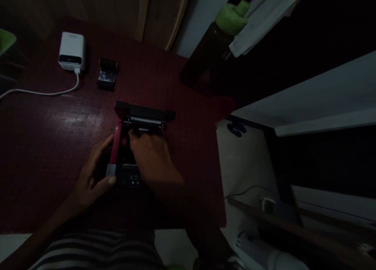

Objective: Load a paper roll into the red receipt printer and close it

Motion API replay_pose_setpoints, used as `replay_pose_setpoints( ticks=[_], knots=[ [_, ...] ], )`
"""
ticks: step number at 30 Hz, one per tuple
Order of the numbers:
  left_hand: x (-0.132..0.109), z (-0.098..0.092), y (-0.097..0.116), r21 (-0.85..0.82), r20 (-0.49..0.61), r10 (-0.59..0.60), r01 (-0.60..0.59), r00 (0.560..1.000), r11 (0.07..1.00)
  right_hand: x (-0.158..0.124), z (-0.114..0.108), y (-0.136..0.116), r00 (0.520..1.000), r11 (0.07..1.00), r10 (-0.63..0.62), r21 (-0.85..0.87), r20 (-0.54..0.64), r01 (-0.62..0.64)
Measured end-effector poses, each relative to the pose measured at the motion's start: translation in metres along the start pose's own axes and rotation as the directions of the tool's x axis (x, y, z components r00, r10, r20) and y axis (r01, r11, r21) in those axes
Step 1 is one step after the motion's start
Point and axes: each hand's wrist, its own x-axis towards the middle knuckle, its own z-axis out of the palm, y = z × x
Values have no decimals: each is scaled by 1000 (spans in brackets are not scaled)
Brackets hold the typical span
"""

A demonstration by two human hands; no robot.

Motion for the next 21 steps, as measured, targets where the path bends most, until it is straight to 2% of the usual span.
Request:
replay_pose_setpoints(
  ticks=[6,10,13,15,17,19,21],
  knots=[
    [1,-1,2,8,-1,-29,29,1000,1000,2,0,3,998,997,-51,-59,36,53],
    [2,-2,2,8,1,-27,27,1000,1000,-7,3,8,997,999,-48,13,-64,49],
    [2,-1,3,-3,-2,-33,33,999,999,-21,9,11,979,997,-57,46,-194,67],
    [3,-1,4,-24,-5,-43,43,999,999,-36,14,16,929,986,-95,97,-357,138],
    [3,-1,6,-47,-3,-73,73,997,996,-55,18,24,842,963,-89,171,-532,209],
    [3,-1,8,-58,3,-106,106,994,993,-73,21,37,772,935,17,284,-635,213],
    [4,-2,10,-55,7,-122,123,992,991,-85,25,54,720,873,198,454,-666,180]
  ],
)
